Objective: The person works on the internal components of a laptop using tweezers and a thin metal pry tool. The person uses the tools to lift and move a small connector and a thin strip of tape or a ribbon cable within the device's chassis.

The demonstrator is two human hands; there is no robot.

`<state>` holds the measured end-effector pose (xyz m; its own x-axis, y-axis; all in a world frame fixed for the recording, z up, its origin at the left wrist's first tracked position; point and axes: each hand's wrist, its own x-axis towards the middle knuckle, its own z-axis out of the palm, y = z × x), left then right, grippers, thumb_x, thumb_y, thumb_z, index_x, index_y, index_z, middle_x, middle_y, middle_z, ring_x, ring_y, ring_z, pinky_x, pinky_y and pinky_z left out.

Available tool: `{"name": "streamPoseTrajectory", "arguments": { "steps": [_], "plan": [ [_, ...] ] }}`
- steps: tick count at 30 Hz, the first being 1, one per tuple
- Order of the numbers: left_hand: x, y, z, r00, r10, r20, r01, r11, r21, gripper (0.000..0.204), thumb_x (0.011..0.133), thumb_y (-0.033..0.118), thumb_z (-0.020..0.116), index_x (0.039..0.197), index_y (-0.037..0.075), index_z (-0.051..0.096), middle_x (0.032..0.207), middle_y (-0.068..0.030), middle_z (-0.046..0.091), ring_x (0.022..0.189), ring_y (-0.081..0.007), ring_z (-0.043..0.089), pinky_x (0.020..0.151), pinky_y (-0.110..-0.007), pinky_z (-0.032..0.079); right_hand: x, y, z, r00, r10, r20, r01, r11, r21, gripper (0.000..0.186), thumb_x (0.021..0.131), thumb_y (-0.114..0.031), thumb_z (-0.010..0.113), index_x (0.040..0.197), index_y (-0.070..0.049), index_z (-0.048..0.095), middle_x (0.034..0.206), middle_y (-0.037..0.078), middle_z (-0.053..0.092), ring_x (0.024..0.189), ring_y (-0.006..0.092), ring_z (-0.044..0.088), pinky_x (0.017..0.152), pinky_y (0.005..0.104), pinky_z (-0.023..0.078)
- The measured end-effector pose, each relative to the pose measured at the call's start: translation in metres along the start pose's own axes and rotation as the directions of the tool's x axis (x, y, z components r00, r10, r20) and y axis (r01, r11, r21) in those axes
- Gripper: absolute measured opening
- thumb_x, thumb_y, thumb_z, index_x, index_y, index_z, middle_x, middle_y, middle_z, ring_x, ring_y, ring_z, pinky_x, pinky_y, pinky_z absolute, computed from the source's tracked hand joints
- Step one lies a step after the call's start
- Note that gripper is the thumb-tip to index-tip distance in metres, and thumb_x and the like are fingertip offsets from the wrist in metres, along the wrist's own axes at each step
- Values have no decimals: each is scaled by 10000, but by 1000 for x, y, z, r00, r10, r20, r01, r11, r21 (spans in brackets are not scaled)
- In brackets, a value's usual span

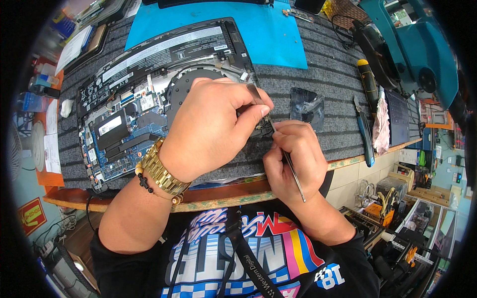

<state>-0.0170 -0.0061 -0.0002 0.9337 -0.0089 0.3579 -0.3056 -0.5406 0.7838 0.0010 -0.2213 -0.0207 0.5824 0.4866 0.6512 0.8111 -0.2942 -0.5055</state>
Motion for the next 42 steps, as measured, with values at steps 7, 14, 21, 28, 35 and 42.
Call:
{"name": "streamPoseTrajectory", "arguments": {
  "steps": [7,14,21,28,35,42],
  "plan": [
    [-1,-2,3,1000,-17,-25,15,997,-76,123,1011,161,822,1060,69,887,975,-114,862,822,-275,774,798,-389,590,1,-2,-1,1000,-14,18,14,1000,-22,322,692,194,775,970,63,678,1009,212,698,937,418,741,791,466,618],
    [-1,4,0,1000,-11,18,10,997,72,113,1012,172,817,1050,90,885,965,-92,858,848,-268,762,868,-406,558,-2,-2,-2,1000,15,-7,-15,1000,15,329,689,201,767,974,60,681,1020,222,717,943,421,759,792,459,627],
    [-2,2,2,999,33,5,-33,994,104,97,1020,154,801,1027,81,865,1001,-88,863,857,-291,769,879,-415,560,-1,-2,-2,1000,9,-6,-9,1000,3,340,680,204,761,973,54,674,1006,222,719,925,419,759,779,456,626],
    [-1,3,2,998,-59,3,59,998,0,102,1018,136,805,1013,45,850,1033,-96,873,887,-295,802,869,-407,587,0,-2,0,1000,4,-8,-4,1000,-16,347,673,206,759,967,49,663,987,205,707,921,415,756,773,459,622],
    [-2,2,3,1000,-1,4,1,1000,30,103,1016,136,808,1005,43,851,1027,-102,870,874,-295,796,860,-407,590,-1,0,-1,1000,-19,-16,19,1000,-3,353,685,208,761,986,48,672,990,202,709,935,416,763,782,459,626],
    [-1,2,3,1000,7,12,-8,997,83,102,1014,142,804,1007,53,854,1017,-105,867,880,-311,788,865,-421,583,-2,-1,-1,1000,-2,-20,2,1000,9,350,695,204,765,996,49,675,1003,206,717,937,415,765,786,456,627]
  ]
}}
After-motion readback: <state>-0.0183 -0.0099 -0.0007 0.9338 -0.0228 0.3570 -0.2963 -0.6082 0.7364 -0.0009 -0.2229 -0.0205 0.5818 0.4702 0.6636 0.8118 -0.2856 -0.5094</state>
